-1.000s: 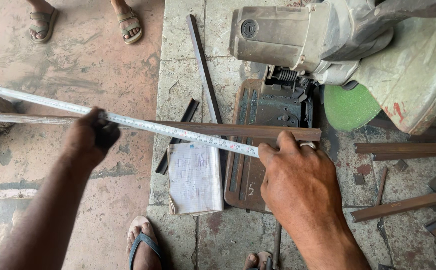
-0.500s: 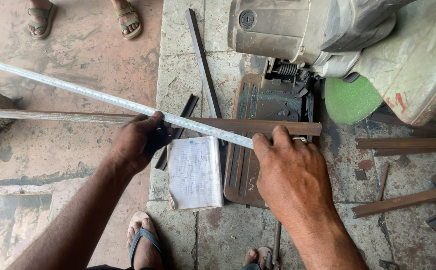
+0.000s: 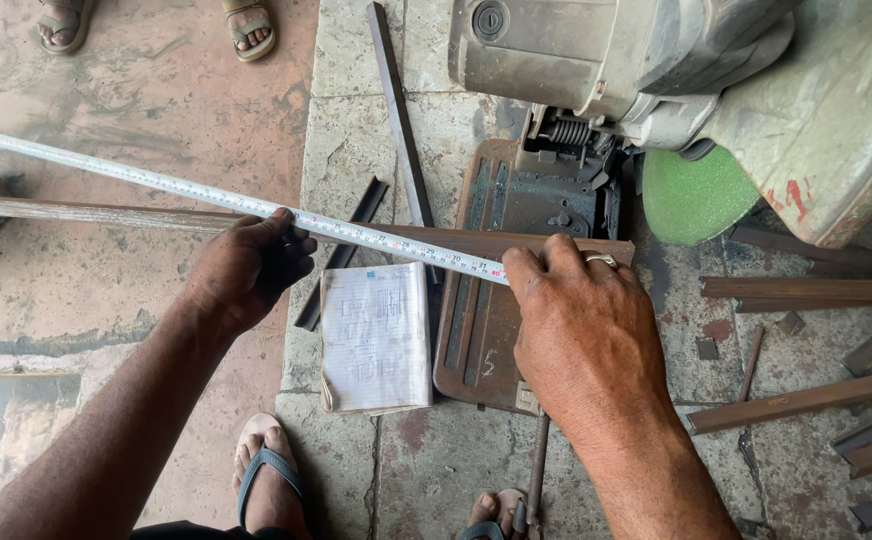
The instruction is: The person measures a long flat steel bar with a tape measure and marks the cut position, then lowers an abrasive chop saw to cut the bar, producing sparks. They reposition the bar, take further measurements, and make additional cuts, with cut pieces accumulating beside the saw.
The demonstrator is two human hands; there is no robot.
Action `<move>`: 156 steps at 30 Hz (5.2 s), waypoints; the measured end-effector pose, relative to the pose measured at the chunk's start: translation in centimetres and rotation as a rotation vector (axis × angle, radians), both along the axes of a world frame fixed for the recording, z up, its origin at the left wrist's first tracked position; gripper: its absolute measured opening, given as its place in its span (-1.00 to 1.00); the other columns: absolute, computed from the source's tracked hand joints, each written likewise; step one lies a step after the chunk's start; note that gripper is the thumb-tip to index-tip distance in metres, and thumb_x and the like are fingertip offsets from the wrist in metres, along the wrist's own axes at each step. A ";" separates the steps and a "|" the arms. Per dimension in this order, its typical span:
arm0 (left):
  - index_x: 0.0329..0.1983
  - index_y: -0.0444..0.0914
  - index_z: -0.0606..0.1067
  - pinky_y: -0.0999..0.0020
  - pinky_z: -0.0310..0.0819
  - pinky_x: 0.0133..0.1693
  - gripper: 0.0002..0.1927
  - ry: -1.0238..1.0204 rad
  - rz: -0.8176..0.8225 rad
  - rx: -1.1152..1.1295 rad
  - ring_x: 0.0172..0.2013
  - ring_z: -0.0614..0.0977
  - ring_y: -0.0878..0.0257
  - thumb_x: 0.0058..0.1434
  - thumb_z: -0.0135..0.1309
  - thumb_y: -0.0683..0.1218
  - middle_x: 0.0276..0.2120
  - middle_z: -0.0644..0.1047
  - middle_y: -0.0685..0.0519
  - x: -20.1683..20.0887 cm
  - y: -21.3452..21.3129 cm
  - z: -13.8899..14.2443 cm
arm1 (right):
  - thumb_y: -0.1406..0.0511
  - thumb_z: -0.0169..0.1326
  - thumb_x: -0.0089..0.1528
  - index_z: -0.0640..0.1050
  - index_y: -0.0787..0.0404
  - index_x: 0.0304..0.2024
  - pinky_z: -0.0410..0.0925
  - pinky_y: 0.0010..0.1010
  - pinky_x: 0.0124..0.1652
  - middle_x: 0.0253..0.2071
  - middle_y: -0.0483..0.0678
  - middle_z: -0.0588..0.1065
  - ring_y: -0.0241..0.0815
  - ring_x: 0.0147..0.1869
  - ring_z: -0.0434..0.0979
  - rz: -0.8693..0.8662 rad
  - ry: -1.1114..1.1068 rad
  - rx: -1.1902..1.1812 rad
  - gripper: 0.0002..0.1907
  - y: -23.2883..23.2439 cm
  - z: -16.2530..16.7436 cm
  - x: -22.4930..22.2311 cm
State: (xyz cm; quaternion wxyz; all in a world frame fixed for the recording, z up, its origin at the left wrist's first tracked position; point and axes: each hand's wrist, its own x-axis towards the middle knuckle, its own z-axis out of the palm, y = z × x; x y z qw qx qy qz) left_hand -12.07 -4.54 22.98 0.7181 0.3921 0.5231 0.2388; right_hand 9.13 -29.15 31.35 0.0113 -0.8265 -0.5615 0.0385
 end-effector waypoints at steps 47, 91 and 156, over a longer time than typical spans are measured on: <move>0.00 -0.31 0.44 0.26 0.62 -0.23 -0.70 -0.090 -0.188 -0.080 -0.26 0.64 0.20 0.43 -0.03 0.03 -0.26 0.58 0.01 3.6 -2.0 -5.5 | 0.40 0.21 0.10 0.66 0.12 -0.01 0.38 0.06 0.08 -0.09 0.11 0.52 0.07 -0.05 0.59 0.048 -0.106 0.093 -0.63 -0.1 -2.7 2.8; 0.10 -0.34 0.39 0.18 0.66 -0.01 -0.70 -0.304 -0.250 -0.049 -0.08 0.69 0.11 0.44 -0.13 -0.06 -0.13 0.61 -0.13 6.5 -6.5 -4.3 | 0.26 0.23 0.19 0.48 0.30 0.15 0.41 -0.05 0.02 -0.03 0.12 0.57 -0.02 -0.08 0.63 0.059 0.309 0.201 -0.50 0.2 -6.5 -1.3; -0.04 -0.09 0.67 0.17 0.61 -0.08 -0.62 0.670 -1.497 0.304 -0.24 0.72 0.25 0.24 0.10 0.19 -0.28 0.71 0.08 2.0 2.4 -1.9 | 0.06 0.22 0.25 0.57 0.22 -0.34 0.30 -0.51 -0.59 -0.53 -0.13 0.49 -0.35 -0.56 0.43 -1.073 1.544 0.756 -0.65 2.8 -19.4 -3.0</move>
